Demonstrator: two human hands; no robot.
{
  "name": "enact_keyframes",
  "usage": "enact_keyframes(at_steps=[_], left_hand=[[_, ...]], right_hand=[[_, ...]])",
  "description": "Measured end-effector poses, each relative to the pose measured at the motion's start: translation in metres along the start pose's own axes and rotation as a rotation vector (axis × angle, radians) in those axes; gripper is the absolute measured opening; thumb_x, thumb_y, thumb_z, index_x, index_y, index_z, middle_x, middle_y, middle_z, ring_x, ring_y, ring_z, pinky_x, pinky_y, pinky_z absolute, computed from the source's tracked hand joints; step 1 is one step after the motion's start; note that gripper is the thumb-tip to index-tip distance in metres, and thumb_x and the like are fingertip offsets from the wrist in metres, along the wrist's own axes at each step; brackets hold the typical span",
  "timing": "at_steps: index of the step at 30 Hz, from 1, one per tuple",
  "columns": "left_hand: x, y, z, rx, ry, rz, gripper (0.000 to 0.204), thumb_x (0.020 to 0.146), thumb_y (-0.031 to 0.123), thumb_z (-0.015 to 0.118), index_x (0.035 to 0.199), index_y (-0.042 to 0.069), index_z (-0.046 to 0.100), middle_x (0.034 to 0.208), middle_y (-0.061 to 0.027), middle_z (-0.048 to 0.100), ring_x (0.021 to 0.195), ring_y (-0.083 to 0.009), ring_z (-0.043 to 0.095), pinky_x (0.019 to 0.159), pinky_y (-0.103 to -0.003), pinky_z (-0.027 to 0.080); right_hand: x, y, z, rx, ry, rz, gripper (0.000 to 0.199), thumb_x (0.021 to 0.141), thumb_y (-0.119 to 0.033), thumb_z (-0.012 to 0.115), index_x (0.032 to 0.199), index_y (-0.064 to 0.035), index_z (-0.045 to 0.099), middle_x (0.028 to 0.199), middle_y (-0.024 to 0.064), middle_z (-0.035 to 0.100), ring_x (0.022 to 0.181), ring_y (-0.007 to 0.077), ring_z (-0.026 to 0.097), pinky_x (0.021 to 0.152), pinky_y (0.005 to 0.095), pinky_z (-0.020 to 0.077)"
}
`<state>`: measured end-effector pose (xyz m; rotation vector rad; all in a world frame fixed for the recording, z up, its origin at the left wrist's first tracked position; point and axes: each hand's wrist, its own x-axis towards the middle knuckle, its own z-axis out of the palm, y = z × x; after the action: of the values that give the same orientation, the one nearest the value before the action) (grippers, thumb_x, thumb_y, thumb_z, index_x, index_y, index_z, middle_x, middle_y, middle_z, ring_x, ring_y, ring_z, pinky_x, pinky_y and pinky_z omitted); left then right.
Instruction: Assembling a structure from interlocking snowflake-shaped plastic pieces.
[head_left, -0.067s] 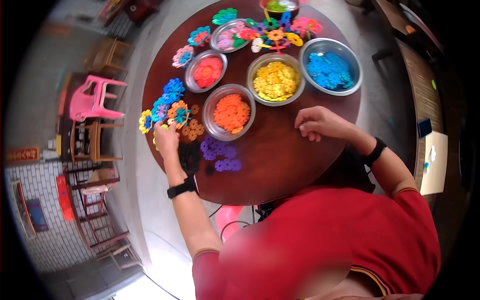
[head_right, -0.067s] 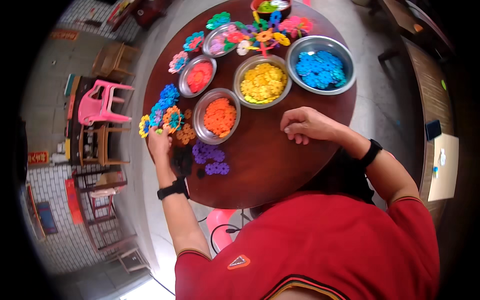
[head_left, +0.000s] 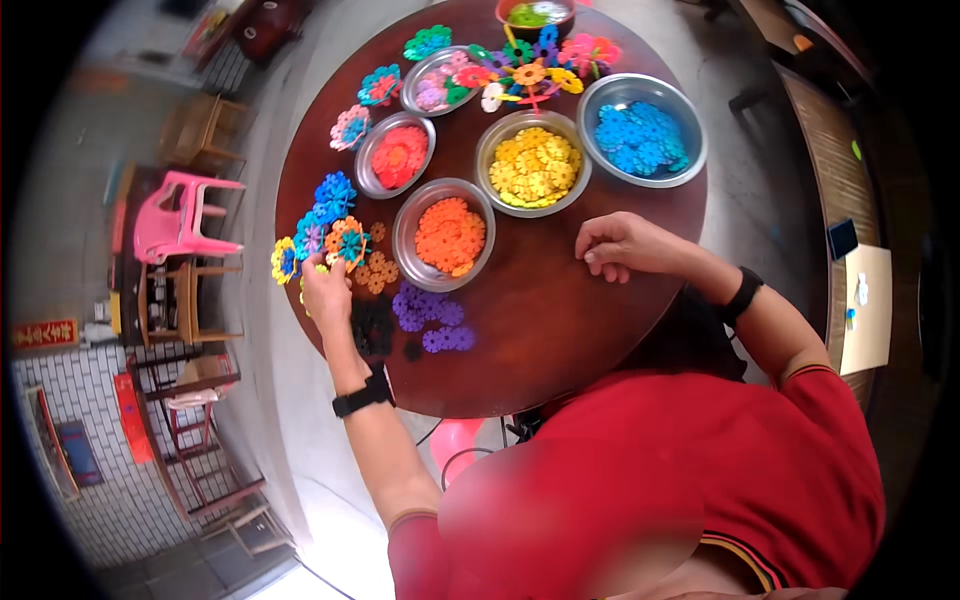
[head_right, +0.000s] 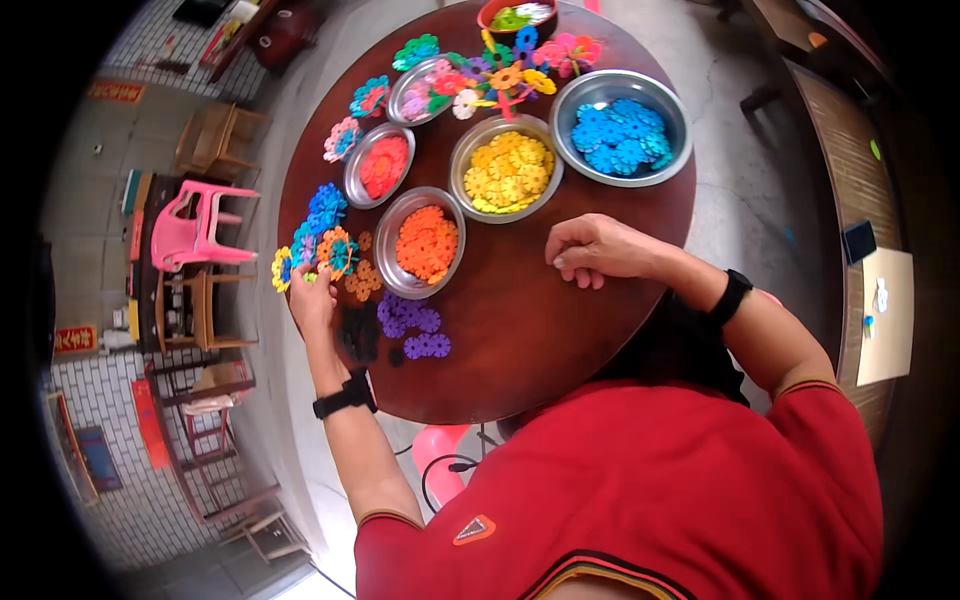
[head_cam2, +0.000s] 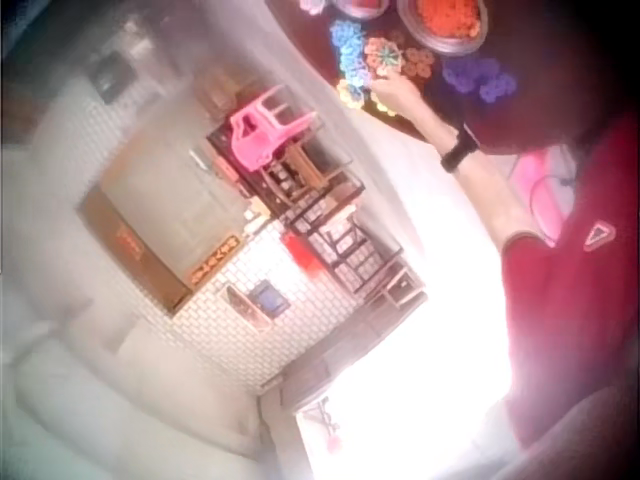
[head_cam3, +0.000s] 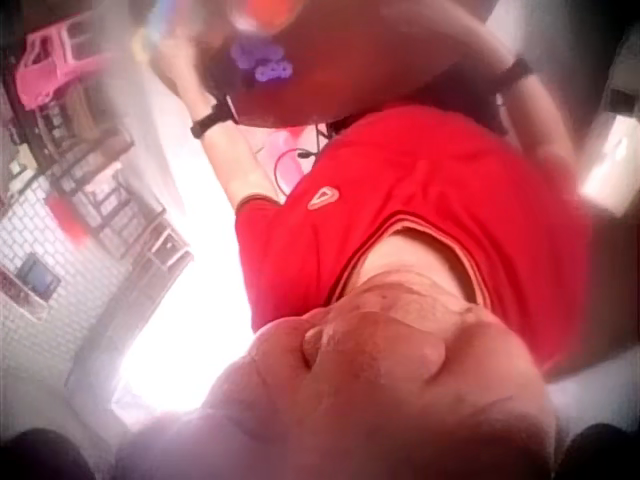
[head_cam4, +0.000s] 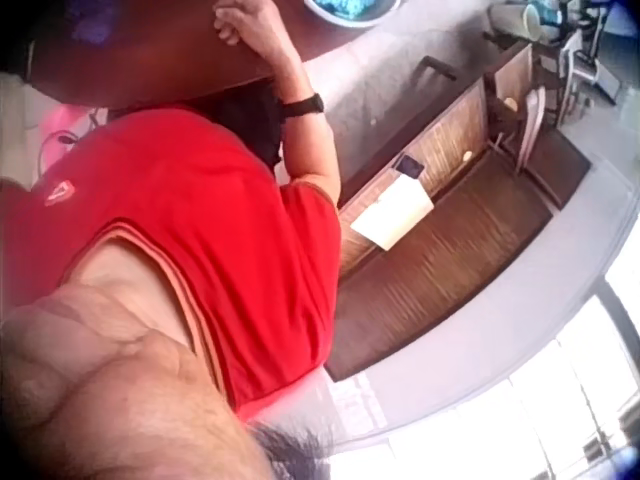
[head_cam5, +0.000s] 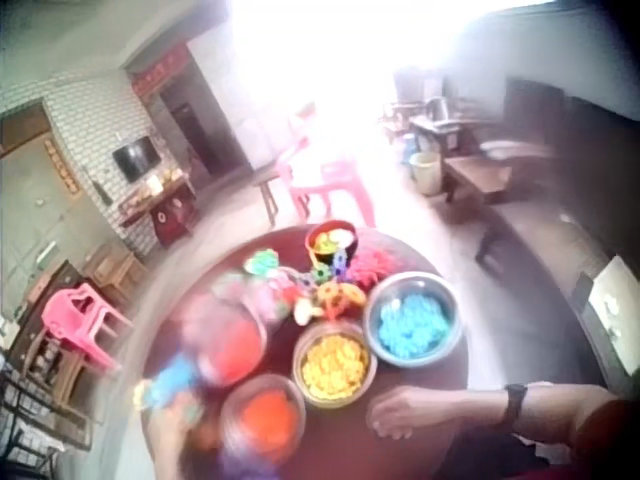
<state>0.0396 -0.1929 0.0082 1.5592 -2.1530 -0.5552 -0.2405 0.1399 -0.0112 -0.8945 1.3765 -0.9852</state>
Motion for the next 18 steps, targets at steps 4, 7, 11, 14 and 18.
enact_keyframes(at_steps=[4, 7, 11, 14, 18], left_hand=[[-0.023, 0.02, 0.008, -0.092, -0.192, 0.094, 0.035, 0.082, 0.019, 0.063, 0.113, 0.007, 0.054, 0.07, -0.0075, 0.062, 0.058, -0.0163, 0.059, 0.057, -0.032, 0.047], [-0.038, 0.03, 0.024, 0.061, -0.177, 0.266, 0.031, 0.081, 0.022, 0.061, 0.107, 0.006, 0.058, 0.074, -0.0113, 0.064, 0.068, -0.0254, 0.063, 0.066, -0.038, 0.049], [-0.047, 0.056, 0.032, 0.183, -0.186, 0.312, 0.034, 0.079, 0.023, 0.062, 0.107, 0.004, 0.059, 0.084, -0.0138, 0.066, 0.083, -0.0308, 0.063, 0.076, -0.041, 0.048], [-0.046, 0.062, 0.036, 0.197, -0.205, 0.291, 0.035, 0.078, 0.023, 0.063, 0.108, 0.004, 0.058, 0.086, -0.0148, 0.066, 0.086, -0.0318, 0.063, 0.079, -0.042, 0.047], [-0.038, 0.051, 0.04, 0.194, -0.257, 0.223, 0.034, 0.077, 0.025, 0.064, 0.104, 0.004, 0.061, 0.089, -0.0157, 0.067, 0.089, -0.031, 0.063, 0.081, -0.04, 0.047]], right_hand=[[-0.004, 0.003, -0.001, -0.036, 0.009, -0.036, 0.01, 0.089, -0.009, 0.053, 0.096, -0.0033, 0.058, 0.075, 0.0013, 0.059, 0.06, 0.0073, 0.057, 0.052, 0.021, 0.0474], [-0.003, 0.001, 0.001, -0.05, 0.001, -0.048, 0.009, 0.089, -0.009, 0.054, 0.096, -0.0039, 0.058, 0.076, 0.001, 0.06, 0.061, 0.0075, 0.058, 0.052, 0.0209, 0.0473], [-0.022, -0.029, 0.006, -0.117, 0.08, -0.143, 0.009, 0.087, -0.008, 0.055, 0.093, -0.0032, 0.059, 0.076, 0.0013, 0.06, 0.061, 0.008, 0.058, 0.053, 0.022, 0.0478], [-0.04, -0.053, -0.009, -0.442, 0.327, -0.527, 0.012, 0.082, -0.006, 0.058, 0.093, -0.0019, 0.059, 0.08, 0.0062, 0.062, 0.069, 0.0186, 0.061, 0.062, 0.0285, 0.0493], [-0.064, -0.06, -0.052, -0.833, 0.802, -0.529, 0.024, 0.077, -0.005, 0.062, 0.1, -0.0058, 0.059, 0.092, 0.0129, 0.059, 0.084, 0.0308, 0.059, 0.072, 0.0364, 0.0479]])
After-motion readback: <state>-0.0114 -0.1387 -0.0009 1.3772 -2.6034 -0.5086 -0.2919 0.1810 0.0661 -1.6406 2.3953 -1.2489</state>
